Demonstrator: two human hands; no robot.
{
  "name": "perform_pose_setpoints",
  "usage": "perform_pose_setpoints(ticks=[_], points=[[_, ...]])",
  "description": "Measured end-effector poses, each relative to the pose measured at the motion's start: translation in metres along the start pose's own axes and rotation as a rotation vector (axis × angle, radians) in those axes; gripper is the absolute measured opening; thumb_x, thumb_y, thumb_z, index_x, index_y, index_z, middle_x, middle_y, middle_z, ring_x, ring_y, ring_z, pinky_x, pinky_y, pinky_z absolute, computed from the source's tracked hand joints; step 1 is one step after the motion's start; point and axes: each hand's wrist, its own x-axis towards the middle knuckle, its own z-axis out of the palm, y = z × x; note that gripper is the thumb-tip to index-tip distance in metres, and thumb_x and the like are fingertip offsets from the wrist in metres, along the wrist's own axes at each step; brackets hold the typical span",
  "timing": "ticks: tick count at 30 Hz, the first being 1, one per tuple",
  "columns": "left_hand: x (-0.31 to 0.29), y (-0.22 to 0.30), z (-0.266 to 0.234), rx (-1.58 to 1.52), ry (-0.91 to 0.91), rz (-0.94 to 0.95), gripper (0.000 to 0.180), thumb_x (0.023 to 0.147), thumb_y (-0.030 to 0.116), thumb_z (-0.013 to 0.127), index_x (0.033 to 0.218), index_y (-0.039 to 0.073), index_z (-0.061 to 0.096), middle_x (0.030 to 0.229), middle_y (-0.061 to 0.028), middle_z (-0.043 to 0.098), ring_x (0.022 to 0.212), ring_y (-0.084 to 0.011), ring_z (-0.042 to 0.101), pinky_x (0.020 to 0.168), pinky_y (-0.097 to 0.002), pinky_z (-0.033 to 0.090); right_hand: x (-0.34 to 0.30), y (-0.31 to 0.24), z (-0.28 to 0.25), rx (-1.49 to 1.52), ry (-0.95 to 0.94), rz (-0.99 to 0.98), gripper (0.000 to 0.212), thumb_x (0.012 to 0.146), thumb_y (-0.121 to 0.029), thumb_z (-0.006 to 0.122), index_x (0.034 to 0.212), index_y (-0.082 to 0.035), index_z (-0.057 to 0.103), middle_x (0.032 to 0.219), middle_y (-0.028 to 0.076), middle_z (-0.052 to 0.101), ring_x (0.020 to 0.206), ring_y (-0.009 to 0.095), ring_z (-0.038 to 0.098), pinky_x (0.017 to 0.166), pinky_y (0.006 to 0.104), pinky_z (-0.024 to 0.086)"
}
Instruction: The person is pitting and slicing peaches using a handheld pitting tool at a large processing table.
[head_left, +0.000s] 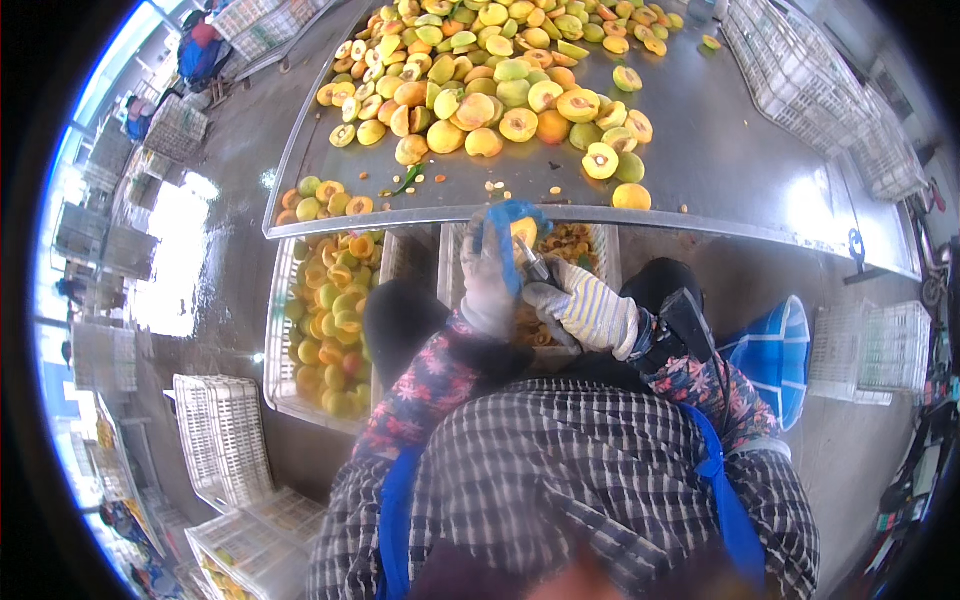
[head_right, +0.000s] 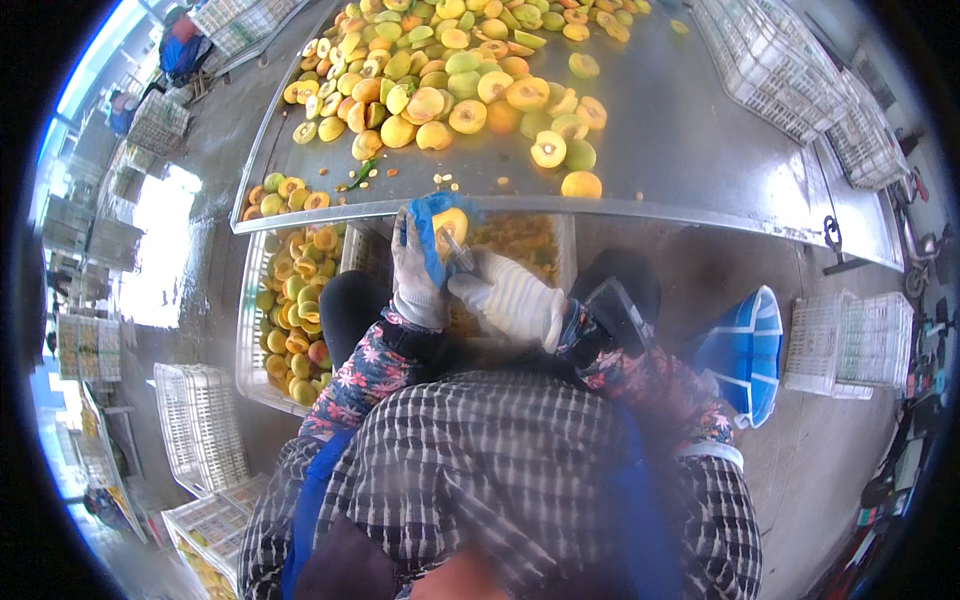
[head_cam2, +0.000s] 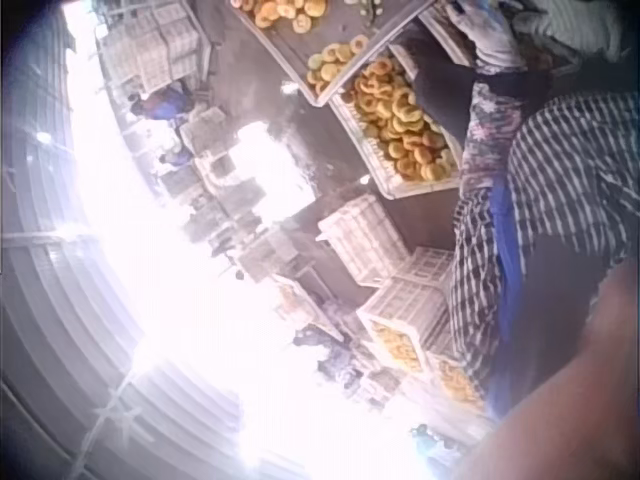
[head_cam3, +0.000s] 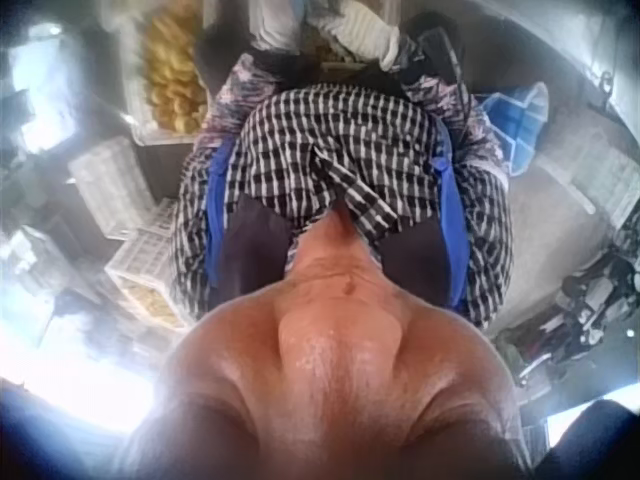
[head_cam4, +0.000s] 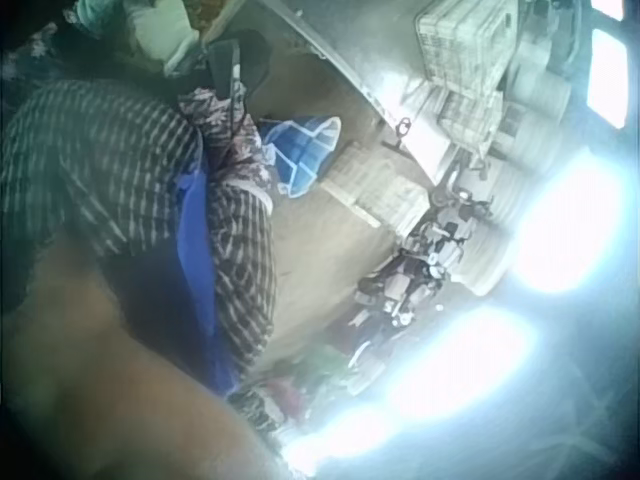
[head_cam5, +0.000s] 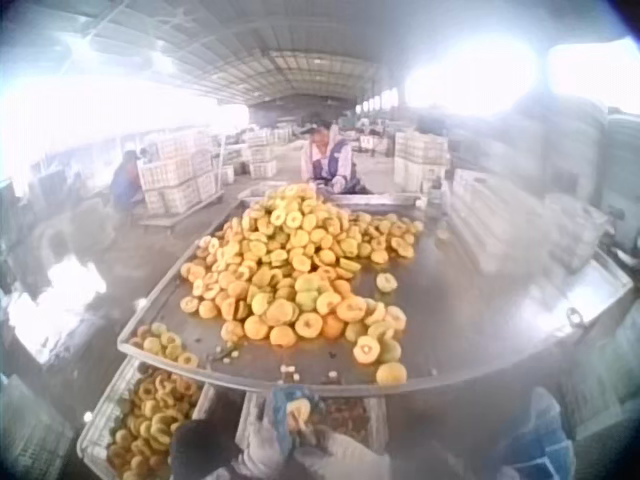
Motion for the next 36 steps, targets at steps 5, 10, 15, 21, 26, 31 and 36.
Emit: perform_pose_setpoints(ticks=[5,10,15,21,26,31,36], points=[[0.002,-0.003,-0.004,-0.190,0.029,-0.072,0.029,0.087,0.000,0.047,0.116,0.000,0.051,0.106,-0.0152,0.060,0.094,-0.0268,0.061,0.085,-0.0374,0.049,0.005,0.009,-0.015,-0.446,-0.064,-0.199,0.029,0.091,-0.013,0.048,0.117,-0.001,0.049,0.110,0.016,0.055,0.103,0.029,0.052,0.092,0.0363,0.040],[0.008,-0.001,-0.005,-0.570,-0.130,-0.363,0.025,0.093,0.019,0.049,0.108,0.001,0.055,0.098,-0.0147,0.062,0.090,-0.0214,0.062,0.081,-0.0333,0.050,0.001,-0.001,-0.004,-0.162,-0.012,-0.048,0.025,0.091,-0.014,0.051,0.114,-0.006,0.050,0.100,0.010,0.055,0.095,0.021,0.054,0.086,0.0286,0.043],[0.015,0.017,-0.006,-1.024,0.026,-0.603,0.038,0.095,0.033,0.045,0.106,-0.002,0.054,0.090,-0.0119,0.063,0.076,-0.0190,0.063,0.068,-0.0307,0.053,0.002,0.005,-0.005,0.490,-0.126,0.535,0.026,0.089,-0.013,0.052,0.112,-0.003,0.050,0.100,0.014,0.059,0.093,0.026,0.057,0.085,0.0344,0.045],[0.012,0.004,-0.003,-1.348,-0.016,-0.985,0.034,0.093,0.025,0.051,0.114,-0.002,0.052,0.089,-0.0118,0.063,0.072,-0.0213,0.064,0.063,-0.0315,0.053,0.002,0.019,-0.002,-0.112,-0.025,-0.092,0.028,0.089,-0.017,0.054,0.114,-0.003,0.051,0.093,0.012,0.059,0.087,0.023,0.058,0.078,0.0327,0.046],[0.023,-0.011,-0.021,-0.451,-0.470,0.157,0.046,0.090,0.019,0.055,0.129,0.000,0.040,0.093,-0.0137,0.062,0.081,-0.0214,0.064,0.070,-0.0329,0.054,-0.004,0.005,-0.017,0.132,-0.206,0.327,0.029,0.089,-0.025,0.054,0.111,-0.007,0.053,0.068,0.003,0.052,0.056,0.014,0.051,0.050,0.0282,0.041],[0.004,0.002,-0.003,-0.979,-0.253,-0.547,0.035,0.088,0.017,0.057,0.117,-0.001,0.048,0.095,-0.0119,0.062,0.087,-0.0233,0.062,0.075,-0.0340,0.052,-0.006,0.021,-0.006,0.525,-0.170,0.353,0.029,0.091,-0.035,0.053,0.096,-0.007,0.051,0.052,0.001,0.047,0.034,0.011,0.043,0.032,0.0240,0.031],[0.011,0.022,-0.008,-1.174,-0.075,-0.674,0.029,0.094,0.021,0.050,0.111,-0.001,0.054,0.101,-0.0111,0.062,0.091,-0.0227,0.061,0.078,-0.0315,0.051,-0.003,0.023,-0.007,0.388,-0.050,0.272,0.035,0.091,-0.042,0.053,0.091,-0.007,0.052,0.054,0.000,0.047,0.036,0.010,0.041,0.033,0.0245,0.031]])
